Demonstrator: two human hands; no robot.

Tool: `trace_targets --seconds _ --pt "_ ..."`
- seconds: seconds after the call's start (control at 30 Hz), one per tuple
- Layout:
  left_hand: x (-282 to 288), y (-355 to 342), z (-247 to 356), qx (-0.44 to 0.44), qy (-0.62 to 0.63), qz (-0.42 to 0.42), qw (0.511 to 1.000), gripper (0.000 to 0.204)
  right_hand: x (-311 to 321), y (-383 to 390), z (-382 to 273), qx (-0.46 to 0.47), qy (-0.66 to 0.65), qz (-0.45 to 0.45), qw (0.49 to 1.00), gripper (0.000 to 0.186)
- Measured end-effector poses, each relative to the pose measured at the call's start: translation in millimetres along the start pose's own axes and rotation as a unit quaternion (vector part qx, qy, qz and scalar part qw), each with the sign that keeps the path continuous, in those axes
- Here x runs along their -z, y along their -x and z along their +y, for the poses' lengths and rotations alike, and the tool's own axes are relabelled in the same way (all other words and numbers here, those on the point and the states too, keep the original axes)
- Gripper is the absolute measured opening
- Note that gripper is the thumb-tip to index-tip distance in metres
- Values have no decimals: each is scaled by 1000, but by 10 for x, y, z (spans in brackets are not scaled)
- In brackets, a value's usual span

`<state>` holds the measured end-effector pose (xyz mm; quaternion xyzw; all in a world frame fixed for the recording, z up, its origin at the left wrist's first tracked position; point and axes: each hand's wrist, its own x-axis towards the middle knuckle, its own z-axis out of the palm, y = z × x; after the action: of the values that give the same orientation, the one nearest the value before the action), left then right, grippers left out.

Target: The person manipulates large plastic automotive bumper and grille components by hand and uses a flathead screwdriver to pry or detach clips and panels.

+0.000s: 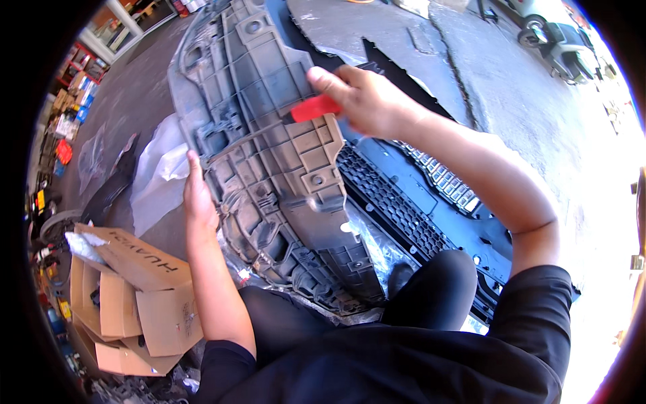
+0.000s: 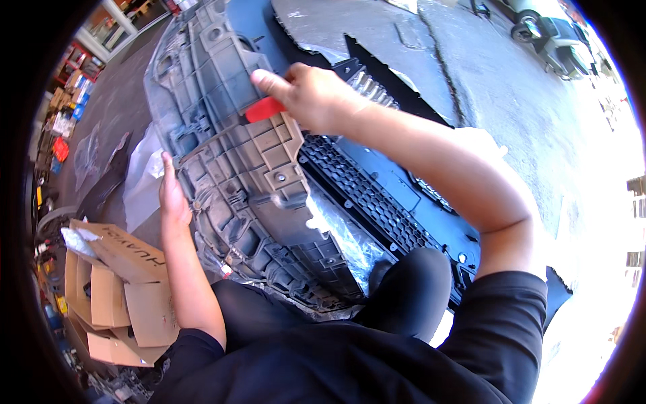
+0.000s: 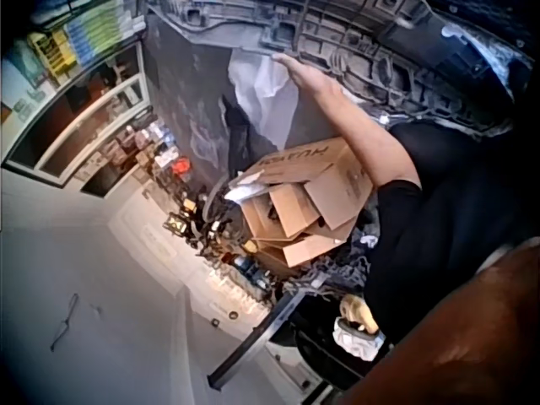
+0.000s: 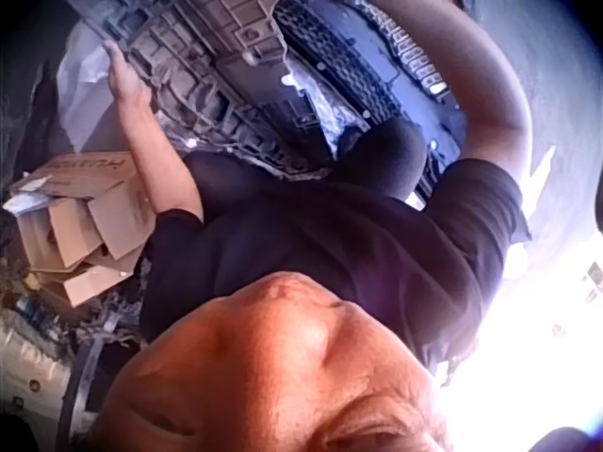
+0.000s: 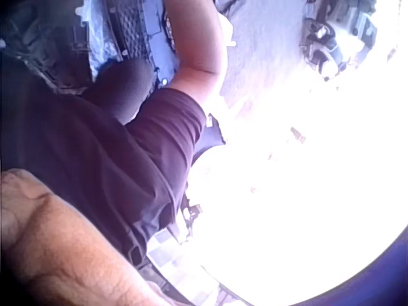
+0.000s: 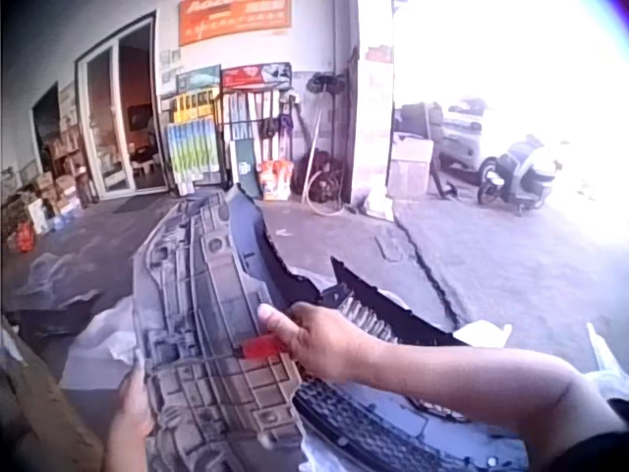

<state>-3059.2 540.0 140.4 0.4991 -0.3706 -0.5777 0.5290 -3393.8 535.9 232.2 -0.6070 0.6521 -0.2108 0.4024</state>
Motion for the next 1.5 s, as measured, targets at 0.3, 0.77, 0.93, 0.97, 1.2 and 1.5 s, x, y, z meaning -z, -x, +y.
trace_targets --seconds 0.3,0.77,0.93,0.97,1.2,1.5 --pt "107 -87 -61 1 -25 -16 1000 77 -227 65 -103 192 -46 86 977 48" --pt "151 -90 -82 0 -34 -29 999 75 -175 -7 164 141 -25 102 984 61" --pt "160 -117 -103 -4 -28 -12 1000 73 -160 -29 122 214 -208 -9 954 23" --pt "161 -122 -100 -2 -26 -11 1000 72 -175 -20 119 208 -250 -5 946 23" --pt "117 -95 -90 -3 10 -17 1000 68 -115 -52 55 165 53 65 983 58" --pt "189 -120 -114 19 9 -35 999 70 -130 -83 37 106 44 76 990 70"
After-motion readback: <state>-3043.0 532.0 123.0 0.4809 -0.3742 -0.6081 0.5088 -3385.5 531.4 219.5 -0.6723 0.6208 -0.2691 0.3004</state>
